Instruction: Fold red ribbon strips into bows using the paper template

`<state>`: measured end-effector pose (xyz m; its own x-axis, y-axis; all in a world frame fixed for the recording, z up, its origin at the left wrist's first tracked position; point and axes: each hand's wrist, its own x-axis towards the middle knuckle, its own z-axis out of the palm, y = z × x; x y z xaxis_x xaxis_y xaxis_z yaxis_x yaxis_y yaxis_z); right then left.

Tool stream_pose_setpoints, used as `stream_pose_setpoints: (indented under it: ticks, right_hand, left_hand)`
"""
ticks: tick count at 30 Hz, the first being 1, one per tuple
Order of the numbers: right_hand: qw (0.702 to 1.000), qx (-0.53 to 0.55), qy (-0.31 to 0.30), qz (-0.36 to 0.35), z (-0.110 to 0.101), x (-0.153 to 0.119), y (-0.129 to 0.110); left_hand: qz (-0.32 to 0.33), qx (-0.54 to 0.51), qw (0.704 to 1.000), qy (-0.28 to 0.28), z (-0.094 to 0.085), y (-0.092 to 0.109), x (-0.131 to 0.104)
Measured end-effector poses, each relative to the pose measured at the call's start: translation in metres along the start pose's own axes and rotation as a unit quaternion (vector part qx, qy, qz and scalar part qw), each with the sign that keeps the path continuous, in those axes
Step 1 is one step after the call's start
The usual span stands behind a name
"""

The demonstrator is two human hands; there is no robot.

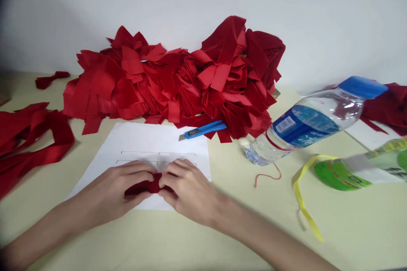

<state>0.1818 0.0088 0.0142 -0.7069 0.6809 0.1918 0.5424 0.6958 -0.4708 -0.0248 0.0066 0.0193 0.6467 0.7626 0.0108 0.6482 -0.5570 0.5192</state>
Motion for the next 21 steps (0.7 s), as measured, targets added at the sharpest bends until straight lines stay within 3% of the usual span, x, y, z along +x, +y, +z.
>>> stream_pose_setpoints:
  ticks: [6, 14, 17, 21]
  right_hand:
    - [0.997, -0.048, 0.023, -0.048, 0.004, -0.004, 0.0]
    - [0.99, -0.104, -0.014, -0.091, 0.004, -0.006, -0.003]
    - [0.991, -0.092, 0.005, -0.093, 0.005, -0.006, -0.003]
    - [0.992, -0.084, 0.014, -0.092, 0.005, -0.007, -0.003]
  left_hand:
    - [-0.002, -0.008, 1.0, -0.004, 0.001, -0.002, 0.0]
    - [0.011, -0.047, 0.998, -0.028, -0.011, -0.008, 0.008]
    - [-0.019, -0.092, 0.995, -0.023, -0.02, -0.013, 0.02]
    - [-0.064, -0.062, 0.996, -0.025, -0.021, -0.011, 0.033]
